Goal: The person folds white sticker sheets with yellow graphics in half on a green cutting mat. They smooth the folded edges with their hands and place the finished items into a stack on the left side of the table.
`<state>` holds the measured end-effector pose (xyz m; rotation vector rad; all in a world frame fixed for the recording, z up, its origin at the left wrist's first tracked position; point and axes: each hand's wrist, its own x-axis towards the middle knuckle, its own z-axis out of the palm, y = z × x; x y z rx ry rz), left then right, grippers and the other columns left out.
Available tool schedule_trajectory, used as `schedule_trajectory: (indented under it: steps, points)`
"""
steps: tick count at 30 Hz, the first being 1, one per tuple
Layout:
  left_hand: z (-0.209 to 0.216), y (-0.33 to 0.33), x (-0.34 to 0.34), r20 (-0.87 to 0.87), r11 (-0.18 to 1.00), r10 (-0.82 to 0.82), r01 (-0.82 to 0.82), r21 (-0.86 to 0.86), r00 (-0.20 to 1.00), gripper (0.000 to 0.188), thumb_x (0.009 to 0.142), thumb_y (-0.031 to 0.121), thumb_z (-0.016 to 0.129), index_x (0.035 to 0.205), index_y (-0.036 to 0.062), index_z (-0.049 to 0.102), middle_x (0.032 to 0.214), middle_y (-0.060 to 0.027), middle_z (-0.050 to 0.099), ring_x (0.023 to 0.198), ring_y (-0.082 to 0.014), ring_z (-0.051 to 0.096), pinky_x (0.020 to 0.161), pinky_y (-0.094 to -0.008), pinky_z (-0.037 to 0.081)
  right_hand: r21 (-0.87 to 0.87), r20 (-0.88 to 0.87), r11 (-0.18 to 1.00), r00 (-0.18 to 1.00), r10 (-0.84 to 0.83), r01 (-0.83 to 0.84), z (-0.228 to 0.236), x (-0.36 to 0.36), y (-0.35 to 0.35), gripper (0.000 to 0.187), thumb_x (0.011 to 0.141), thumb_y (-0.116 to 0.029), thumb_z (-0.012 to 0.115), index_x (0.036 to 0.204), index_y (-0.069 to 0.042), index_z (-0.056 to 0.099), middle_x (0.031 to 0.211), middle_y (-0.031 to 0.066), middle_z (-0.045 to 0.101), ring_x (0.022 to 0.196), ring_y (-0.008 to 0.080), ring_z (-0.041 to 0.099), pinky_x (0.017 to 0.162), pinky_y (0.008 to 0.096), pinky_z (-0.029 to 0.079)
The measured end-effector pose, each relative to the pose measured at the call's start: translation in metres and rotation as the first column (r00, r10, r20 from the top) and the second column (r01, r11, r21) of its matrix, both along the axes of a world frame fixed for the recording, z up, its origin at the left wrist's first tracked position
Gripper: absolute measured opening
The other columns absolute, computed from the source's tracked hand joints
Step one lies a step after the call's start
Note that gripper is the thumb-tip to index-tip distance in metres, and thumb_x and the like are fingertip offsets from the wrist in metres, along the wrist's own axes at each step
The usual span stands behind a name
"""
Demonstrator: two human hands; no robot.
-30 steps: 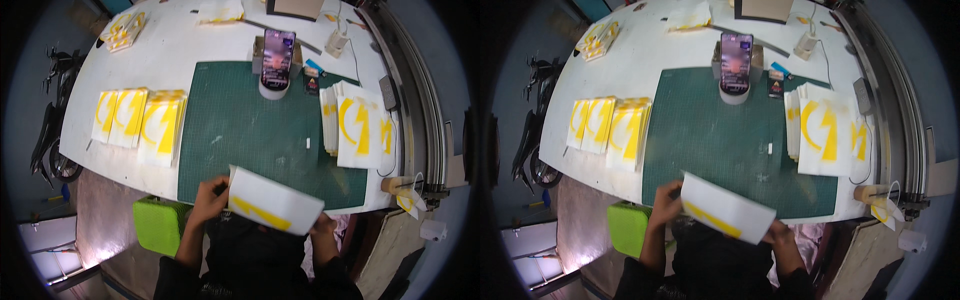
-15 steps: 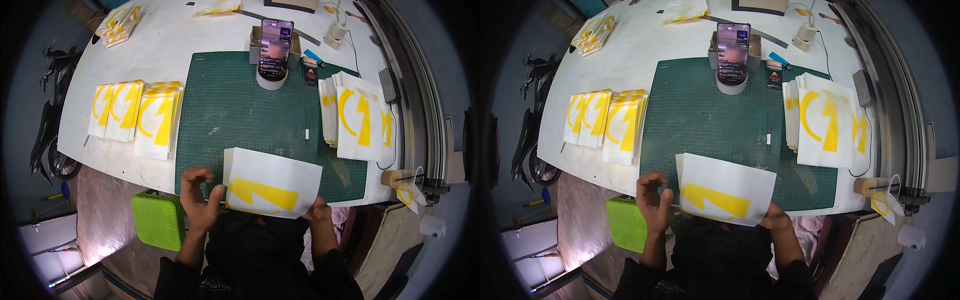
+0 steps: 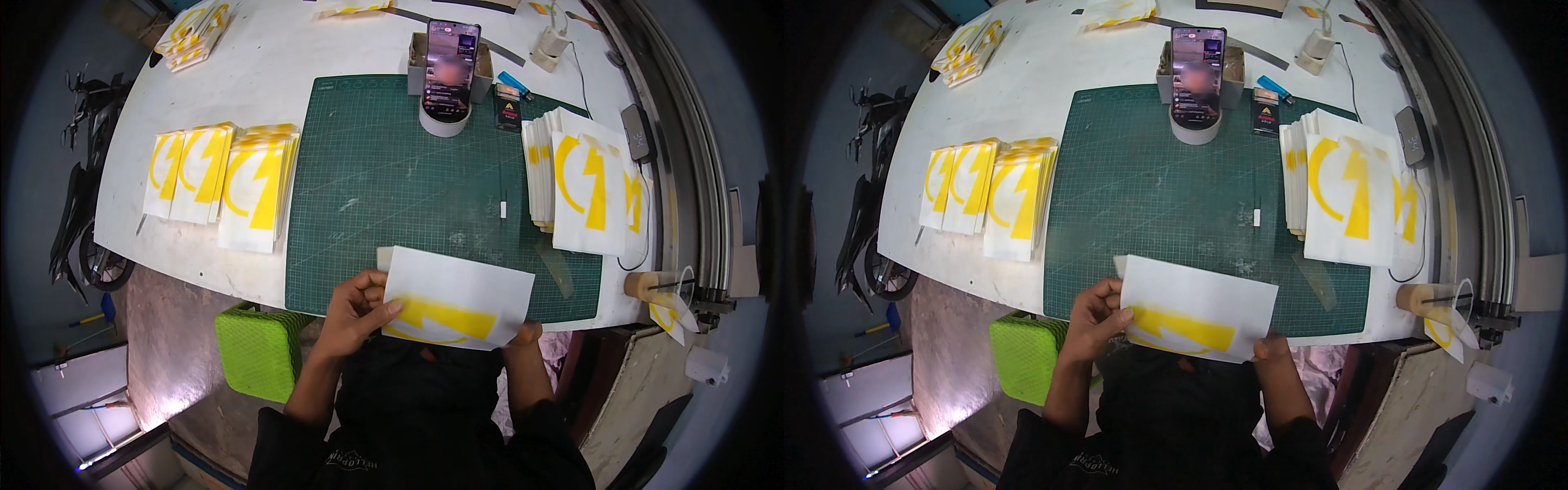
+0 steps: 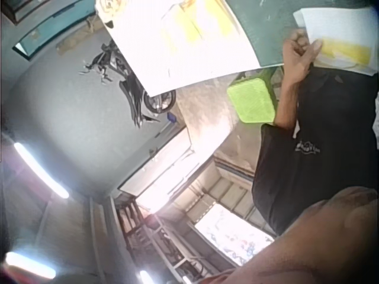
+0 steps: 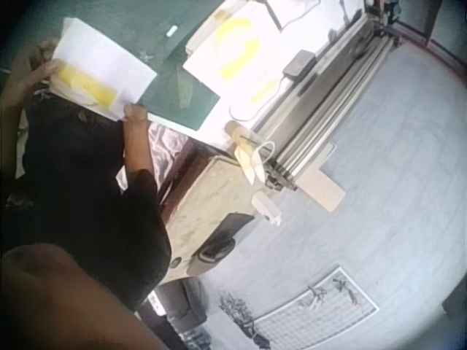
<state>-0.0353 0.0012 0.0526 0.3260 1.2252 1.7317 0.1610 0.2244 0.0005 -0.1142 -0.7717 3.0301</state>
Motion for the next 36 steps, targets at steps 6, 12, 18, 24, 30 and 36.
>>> schedule_trajectory:
  steps: [6,12,18,24,30,36]
  points:
    - [-0.009,-0.002,-0.011,-0.114,0.973,-0.167,0.145,-0.181,0.979,0.023,0.104,0.013,0.068,0.121,-0.0013,0.074,0.113,-0.0101,0.077,0.095,-0.0156,0.074,0.082,-0.0284,0.058,0.016,0.000,1.000,1.000,-0.014,0.014,0.003,0.003,-0.002,0.103,0.077,-0.030,0.090,0.157,0.009,0.036,0.156,0.0259,0.048,0.143,0.0384,0.051,0.120,0.0503,0.039]
    - [-0.006,0.008,-0.039,0.287,0.994,0.105,-0.100,-0.030,0.952,0.031,0.109,0.019,0.059,0.123,-0.0069,0.069,0.111,-0.0153,0.076,0.095,-0.0188,0.076,0.087,-0.0318,0.062,0.888,0.068,0.454,0.997,0.035,-0.077,0.045,0.000,0.010,0.073,0.071,-0.024,0.096,0.133,0.001,0.067,0.137,0.0205,0.067,0.133,0.0353,0.061,0.114,0.0470,0.045]
    - [-0.008,0.016,-0.039,0.350,0.972,0.074,-0.146,0.183,0.934,0.050,0.107,0.028,0.063,0.139,-0.0096,0.057,0.132,-0.0183,0.067,0.123,-0.0243,0.067,0.103,-0.0381,0.057,0.990,-0.133,-0.075,0.963,-0.233,0.118,0.020,-0.009,0.003,0.044,0.079,-0.009,0.091,0.117,0.001,0.073,0.114,0.0165,0.076,0.105,0.0269,0.075,0.092,0.0369,0.057]
    - [-0.023,-0.001,-0.038,-0.534,0.970,-0.129,0.218,0.107,0.836,0.070,0.081,0.024,0.093,0.137,-0.0061,0.062,0.135,-0.0185,0.068,0.126,-0.0240,0.065,0.105,-0.0375,0.051,0.825,0.043,0.506,0.865,-0.500,0.252,0.014,-0.017,-0.001,0.039,0.086,-0.008,0.088,0.118,0.004,0.069,0.115,0.0137,0.076,0.106,0.0198,0.072,0.095,0.0352,0.055]
    - [-0.042,0.004,-0.027,-0.650,0.985,-0.107,-0.010,-0.174,0.752,0.029,0.090,0.008,0.083,0.115,-0.0009,0.075,0.101,-0.0130,0.079,0.095,-0.0163,0.076,0.082,-0.0317,0.058,0.894,-0.005,0.409,0.918,-0.397,0.182,0.008,-0.018,0.012,0.034,0.086,-0.008,0.087,0.114,0.004,0.072,0.109,0.0131,0.077,0.099,0.0179,0.073,0.092,0.0321,0.055]
    - [-0.048,0.009,-0.033,-0.513,0.988,-0.049,-0.035,-0.152,0.857,0.019,0.096,0.004,0.076,0.113,-0.0029,0.074,0.095,-0.0085,0.078,0.087,-0.0090,0.072,0.076,-0.0267,0.057,0.978,0.018,0.181,0.828,-0.561,0.101,0.007,-0.032,0.009,0.026,0.086,-0.011,0.086,0.108,-0.003,0.077,0.102,0.0122,0.079,0.092,0.0204,0.071,0.087,0.0334,0.053]
